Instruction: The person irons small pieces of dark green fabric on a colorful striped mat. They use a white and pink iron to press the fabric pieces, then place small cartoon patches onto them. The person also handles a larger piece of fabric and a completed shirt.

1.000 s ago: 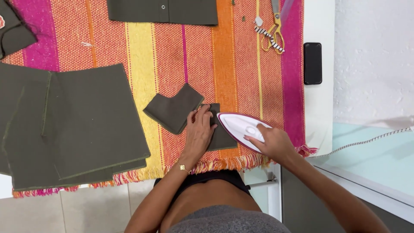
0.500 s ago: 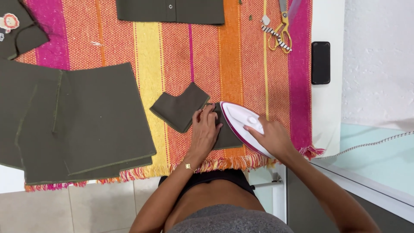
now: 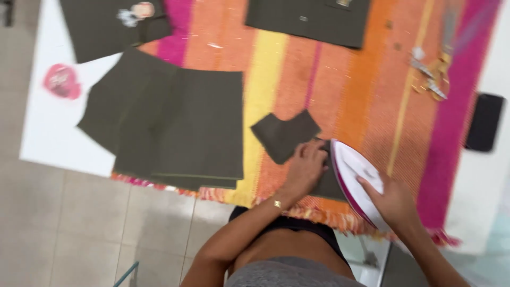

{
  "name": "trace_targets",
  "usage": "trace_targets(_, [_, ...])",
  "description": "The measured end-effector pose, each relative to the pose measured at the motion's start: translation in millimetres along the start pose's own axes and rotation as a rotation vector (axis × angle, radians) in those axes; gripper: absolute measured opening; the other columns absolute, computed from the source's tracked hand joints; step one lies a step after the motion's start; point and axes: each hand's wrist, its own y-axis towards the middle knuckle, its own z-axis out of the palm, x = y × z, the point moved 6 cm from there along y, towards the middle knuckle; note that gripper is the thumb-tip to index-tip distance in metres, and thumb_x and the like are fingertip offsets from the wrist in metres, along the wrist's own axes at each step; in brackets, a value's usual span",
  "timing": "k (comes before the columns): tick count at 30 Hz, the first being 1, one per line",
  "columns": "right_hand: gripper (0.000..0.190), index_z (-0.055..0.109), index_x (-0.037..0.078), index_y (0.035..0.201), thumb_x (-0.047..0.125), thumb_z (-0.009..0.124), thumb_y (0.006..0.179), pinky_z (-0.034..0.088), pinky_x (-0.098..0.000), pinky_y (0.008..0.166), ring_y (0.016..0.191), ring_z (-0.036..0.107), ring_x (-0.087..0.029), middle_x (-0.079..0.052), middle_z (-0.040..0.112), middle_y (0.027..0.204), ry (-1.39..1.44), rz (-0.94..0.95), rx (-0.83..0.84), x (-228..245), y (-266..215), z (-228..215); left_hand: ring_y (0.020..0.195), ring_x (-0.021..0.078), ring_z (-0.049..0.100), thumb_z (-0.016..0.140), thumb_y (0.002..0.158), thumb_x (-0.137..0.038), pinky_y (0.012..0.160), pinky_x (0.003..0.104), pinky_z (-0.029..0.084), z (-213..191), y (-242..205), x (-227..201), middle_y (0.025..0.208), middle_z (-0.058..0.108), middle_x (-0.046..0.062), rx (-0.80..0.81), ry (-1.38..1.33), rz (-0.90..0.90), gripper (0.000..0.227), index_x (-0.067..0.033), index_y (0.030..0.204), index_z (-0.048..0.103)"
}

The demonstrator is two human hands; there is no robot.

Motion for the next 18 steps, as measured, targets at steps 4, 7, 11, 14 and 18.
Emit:
trace_targets(4, [0.074, 0.067, 0.003, 0.144, 0.063, 0.056, 0.1, 0.058, -0.0497, 0.07, 0.087, 0.077, -0.042, -0.026, 0.081, 0.099, 0.111, -0.047, -0.003, 30.2, -20.2, -30.3, 0.143, 0.0361, 0.055, 0.072, 0.102, -0.016, 0.119, 0.056, 0.039, -41.5, 11.6, -18.8, 0.149, 0.055, 0.026, 0.018, -0.039, 0.014, 0.028, -0.0016, 0.118, 0.054])
trace_targets(7, [0.078, 0.064, 0.002, 0.15, 0.061, 0.056, 0.1, 0.059, -0.0457, 0.059, 0.067, 0.079, -0.037, -0.025, 0.083, 0.084, 0.101, -0.049, 0.004, 27.2, -23.8, -28.4, 0.139, 0.0381, 0.057, 0.073, 0.102, -0.01, 0.116, 0.059, 0.041, -52.8, 12.3, -24.9, 0.148, 0.054, 0.027, -0.003, -0.079, 0.017, 0.028, 0.0003, 0.119, 0.052])
trace_targets(11, [0.074, 0.064, 0.004, 0.151, 0.058, 0.056, 0.101, 0.05, -0.038, 0.042, 0.042, 0.064, -0.026, -0.017, 0.071, 0.055, 0.104, -0.07, -0.006, 34.0, -22.5, -31.6, 0.135, 0.0406, 0.06, 0.075, 0.101, -0.006, 0.114, 0.061, 0.043, -56.5, 13.8, -25.5, 0.147, 0.054, 0.03, -0.021, -0.1, 0.02, 0.031, 0.001, 0.119, 0.051])
trace_targets(14, [0.078, 0.064, 0.004, 0.152, 0.061, 0.054, 0.099, 0.047, -0.0377, 0.041, 0.041, 0.062, -0.026, -0.015, 0.066, 0.051, 0.079, -0.101, -0.028, 19.3, -14.7, -19.1, 0.137, 0.039, 0.058, 0.076, 0.1, -0.007, 0.115, 0.06, 0.043, -52.8, 12.0, -23.9, 0.147, 0.054, 0.027, -0.028, -0.095, 0.017, 0.032, -0.0004, 0.118, 0.052])
trace_targets(18, [0.077, 0.069, 0.006, 0.146, 0.064, 0.056, 0.098, 0.06, -0.0451, 0.065, 0.071, 0.08, -0.035, -0.022, 0.084, 0.089, 0.05, -0.069, -0.025, 13.8, -13.2, -18.3, 0.136, 0.041, 0.058, 0.07, 0.104, -0.005, 0.115, 0.061, 0.04, -47.9, 11.0, -19.4, 0.148, 0.052, 0.028, -0.014, -0.156, 0.02, 0.026, -0.0001, 0.12, 0.05])
